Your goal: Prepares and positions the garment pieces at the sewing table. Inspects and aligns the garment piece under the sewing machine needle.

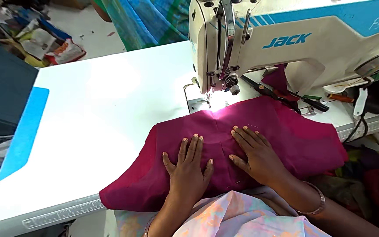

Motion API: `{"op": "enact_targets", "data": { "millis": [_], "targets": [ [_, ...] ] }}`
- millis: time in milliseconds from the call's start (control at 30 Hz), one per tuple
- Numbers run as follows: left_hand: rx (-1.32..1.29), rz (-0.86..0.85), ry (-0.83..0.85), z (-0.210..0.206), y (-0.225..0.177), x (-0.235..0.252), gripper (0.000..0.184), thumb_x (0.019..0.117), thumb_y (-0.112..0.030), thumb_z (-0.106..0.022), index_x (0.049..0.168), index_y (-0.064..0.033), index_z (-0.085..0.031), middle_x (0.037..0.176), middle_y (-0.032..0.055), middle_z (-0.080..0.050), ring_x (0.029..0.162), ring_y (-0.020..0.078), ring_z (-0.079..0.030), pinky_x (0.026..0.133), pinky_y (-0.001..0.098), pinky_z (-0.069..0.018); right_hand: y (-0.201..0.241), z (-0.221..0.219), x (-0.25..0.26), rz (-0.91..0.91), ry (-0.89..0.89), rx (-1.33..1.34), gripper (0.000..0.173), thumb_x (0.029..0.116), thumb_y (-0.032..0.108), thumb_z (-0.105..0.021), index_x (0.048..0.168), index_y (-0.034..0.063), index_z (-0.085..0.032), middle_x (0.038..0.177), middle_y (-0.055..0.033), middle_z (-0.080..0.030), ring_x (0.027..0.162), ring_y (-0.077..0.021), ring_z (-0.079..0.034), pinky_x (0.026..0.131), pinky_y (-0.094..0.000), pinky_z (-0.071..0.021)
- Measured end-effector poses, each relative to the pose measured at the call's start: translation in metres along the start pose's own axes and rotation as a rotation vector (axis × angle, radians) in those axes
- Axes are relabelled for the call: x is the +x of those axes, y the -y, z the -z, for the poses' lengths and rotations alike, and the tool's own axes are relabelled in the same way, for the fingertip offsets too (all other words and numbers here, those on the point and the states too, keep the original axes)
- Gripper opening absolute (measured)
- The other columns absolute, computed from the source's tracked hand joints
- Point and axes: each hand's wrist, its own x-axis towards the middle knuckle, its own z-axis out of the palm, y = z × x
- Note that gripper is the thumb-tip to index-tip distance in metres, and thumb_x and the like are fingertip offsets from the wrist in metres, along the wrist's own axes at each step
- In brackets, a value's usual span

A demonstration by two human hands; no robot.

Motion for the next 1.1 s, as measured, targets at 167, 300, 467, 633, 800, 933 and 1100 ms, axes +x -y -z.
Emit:
{"op": "enact_targets", "data": {
  "millis": [167, 300, 467, 633, 800, 933, 1100],
  "targets": [
    [-0.027, 0.04, 0.049, 0.01, 0.012, 0.001, 0.069, 0.1028, -0.061, -0.036, 0.162, -0.0248, -0.036, 0.168, -0.005, -0.031, 0.158, 0.0298, -0.021, 0.11, 0.0816, -0.0063, -0.01, 0.01, 0.003, -0.064, 0.054, 0.011, 0.081, 0.0981, 0.065, -0.05, 0.159, 0.0128, -0.04, 0.166, -0.0026, -0.037, 0.155, -0.028, -0.027, 0.124, -0.0548, -0.021],
    [-0.046, 0.193, 0.081, 0.022, 0.033, 0.007, 0.065, 0.1049, -0.059, -0.035, 0.163, -0.0319, -0.03, 0.171, -0.005, -0.024, 0.159, 0.0334, -0.013, 0.108, 0.0844, -0.0051, -0.015, 0.011, 0.007, -0.059, 0.05, -0.004, 0.082, 0.0972, 0.067, -0.048, 0.159, 0.0142, -0.04, 0.166, -0.0015, -0.035, 0.155, -0.0268, -0.027, 0.124, -0.0552, -0.0199],
    [-0.024, 0.494, 0.041, 0.042, 0.059, 0.017, 0.063, 0.1082, -0.051, -0.038, 0.164, -0.0219, -0.029, 0.172, 0.0101, -0.02, 0.156, 0.0476, -0.009, 0.106, 0.0873, -0.0027, -0.016, 0.007, 0.006, -0.048, 0.033, -0.025, 0.083, 0.0977, 0.068, -0.047, 0.16, 0.013, -0.038, 0.167, -0.0018, -0.034, 0.156, -0.0262, -0.027, 0.124, -0.0552, -0.0188],
    [-0.073, 0.027, -0.037, 0.04, 0.022, 0.03, 0.042, 0.1073, -0.019, -0.05, 0.147, -0.0055, -0.054, 0.156, 0.0204, -0.046, 0.147, 0.0396, -0.041, 0.117, 0.0665, -0.0288, -0.016, 0.006, 0.007, -0.034, 0.023, -0.062, 0.08, 0.0977, 0.065, -0.049, 0.158, 0.0135, -0.042, 0.166, -0.0021, -0.036, 0.155, -0.0275, -0.029, 0.122, -0.0548, -0.0222],
    [-0.297, -0.181, -0.048, 0.022, -0.003, 0.071, 0.027, 0.1042, -0.015, -0.059, 0.127, -0.0072, -0.072, 0.127, 0.0151, -0.067, 0.124, 0.035, -0.06, 0.105, 0.0561, -0.0456, -0.017, 0.003, 0.006, -0.022, -0.001, -0.068, 0.08, 0.0979, 0.066, -0.048, 0.158, 0.0135, -0.042, 0.166, -0.0022, -0.037, 0.154, -0.0275, -0.029, 0.122, -0.0551, -0.0226],
    [-0.318, -0.164, -0.09, 0.022, -0.005, 0.085, 0.015, 0.1007, -0.008, -0.063, 0.103, -0.0037, -0.077, 0.111, 0.0147, -0.072, 0.113, 0.034, -0.065, 0.099, 0.0553, -0.0476, -0.017, 0.002, 0.006, -0.015, -0.023, -0.065, 0.079, 0.0976, 0.065, -0.049, 0.157, 0.0131, -0.043, 0.165, -0.0027, -0.038, 0.154, -0.0272, -0.03, 0.122, -0.0542, -0.0229],
    [-0.204, -0.185, -0.102, 0.017, -0.007, 0.082, 0.017, 0.1053, -0.009, -0.054, 0.109, 0.0014, -0.067, 0.114, 0.0197, -0.067, 0.118, 0.0385, -0.061, 0.095, 0.0585, -0.0453, -0.017, 0.001, 0.006, -0.006, -0.032, -0.062, 0.08, 0.0974, 0.066, -0.047, 0.156, 0.0123, -0.044, 0.165, -0.0029, -0.038, 0.153, -0.028, -0.032, 0.121, -0.0556, -0.024]
  ]
}}
